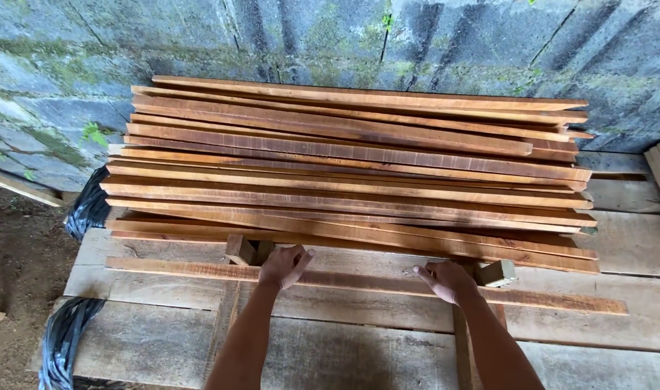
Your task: Bundling and sorting thin wooden strips on a workbench using ties.
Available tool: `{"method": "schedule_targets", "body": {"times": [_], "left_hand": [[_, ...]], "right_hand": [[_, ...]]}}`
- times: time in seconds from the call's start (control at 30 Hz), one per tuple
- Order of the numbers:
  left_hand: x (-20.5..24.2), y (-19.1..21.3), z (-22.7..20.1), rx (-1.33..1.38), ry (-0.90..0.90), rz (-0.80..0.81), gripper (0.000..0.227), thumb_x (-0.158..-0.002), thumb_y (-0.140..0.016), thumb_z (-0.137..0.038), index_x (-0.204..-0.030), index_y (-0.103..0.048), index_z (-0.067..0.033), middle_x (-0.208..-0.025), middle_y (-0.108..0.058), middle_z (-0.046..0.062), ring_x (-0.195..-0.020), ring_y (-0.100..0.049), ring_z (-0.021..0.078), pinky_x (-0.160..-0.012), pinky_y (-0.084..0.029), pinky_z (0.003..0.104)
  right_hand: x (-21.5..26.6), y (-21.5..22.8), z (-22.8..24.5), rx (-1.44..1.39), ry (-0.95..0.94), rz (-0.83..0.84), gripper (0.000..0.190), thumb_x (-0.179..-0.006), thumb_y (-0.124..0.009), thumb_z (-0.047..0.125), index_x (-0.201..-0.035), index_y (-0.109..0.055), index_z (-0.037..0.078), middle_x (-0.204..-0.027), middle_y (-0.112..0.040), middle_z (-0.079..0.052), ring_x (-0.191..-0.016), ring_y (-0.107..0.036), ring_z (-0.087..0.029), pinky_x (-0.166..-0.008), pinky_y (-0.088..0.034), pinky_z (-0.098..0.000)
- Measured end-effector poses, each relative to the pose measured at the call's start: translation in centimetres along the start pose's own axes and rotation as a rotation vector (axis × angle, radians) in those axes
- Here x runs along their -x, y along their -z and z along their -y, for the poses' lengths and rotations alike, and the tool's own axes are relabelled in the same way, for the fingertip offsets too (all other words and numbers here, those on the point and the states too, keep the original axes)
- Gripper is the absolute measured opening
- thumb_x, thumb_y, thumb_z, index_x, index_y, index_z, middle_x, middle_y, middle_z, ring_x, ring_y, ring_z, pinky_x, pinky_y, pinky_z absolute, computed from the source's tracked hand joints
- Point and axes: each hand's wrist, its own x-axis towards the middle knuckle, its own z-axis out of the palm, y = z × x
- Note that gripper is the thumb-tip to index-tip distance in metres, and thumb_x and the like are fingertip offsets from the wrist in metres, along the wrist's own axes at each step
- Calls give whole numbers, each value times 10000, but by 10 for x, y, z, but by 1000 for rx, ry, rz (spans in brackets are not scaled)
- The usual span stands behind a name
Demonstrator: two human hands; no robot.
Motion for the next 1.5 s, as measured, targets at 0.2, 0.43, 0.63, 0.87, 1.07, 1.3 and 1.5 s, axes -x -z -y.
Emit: {"method": "schedule_targets", "body": {"times": [0.2,0.43,0.63,0.87,1.07,1.3,1.5], "left_hand": [[-4,-7,9,59,74,-65,584,-913,-429,-724,-791,-645,-196,-705,-730,61,-778,-748,339,-785,-575,482],[-5,-7,-1,108,230,-68,543,-951,-414,-625,-856,-687,-165,-776,-746,110,-815,-751,369,-800,-585,510],[-18,-17,2,-167,312,-4,503,-928,-438,-646,-908,-691,-212,-864,-760,91,-877,-764,339,-802,-614,472],[-8,-13,-6,-172,307,-14,473,-931,-460,-592,-940,-710,-191,-916,-767,128,-957,-758,372,-869,-605,493],[-15,-21,0,-220,281,20,541,-956,-401,-610,-927,-713,-168,-947,-766,160,-998,-748,398,-895,-589,502],[-17,-28,4,-301,120,108,696,-957,-321,-726,-944,-715,-152,-926,-757,182,-978,-743,420,-907,-571,503],[-6,-34,24,-587,-436,139,610,-802,-577,-761,-1023,-608,-193,-959,-777,94,-845,-777,331,-807,-615,486]], "right_hand": [[1,7,13,32,-87,100,727,-959,-289,702,-834,-760,164,-846,-773,-140,-959,-764,-363,-923,-564,-465],[-11,0,1,-74,-129,86,674,-950,-356,670,-621,-633,152,-658,-710,-116,-802,-766,-354,-811,-538,-436],[3,17,12,-113,-94,107,708,-975,-349,636,-777,-737,77,-806,-735,-204,-925,-750,-390,-887,-543,-461],[2,13,12,-114,-73,116,675,-974,-375,620,-771,-722,78,-804,-723,-202,-921,-738,-398,-867,-531,-470],[-7,5,5,-114,-83,132,637,-973,-393,619,-662,-647,125,-738,-699,-165,-836,-734,-369,-803,-520,-434],[-2,-18,-6,176,251,-36,529,-959,-390,615,-928,-678,172,-762,-737,-193,-832,-760,-397,-819,-588,-478],[-37,-66,-52,318,553,-222,575,-796,-670,697,-1019,-645,167,-815,-770,-144,-796,-777,-341,-741,-617,-494]]}}
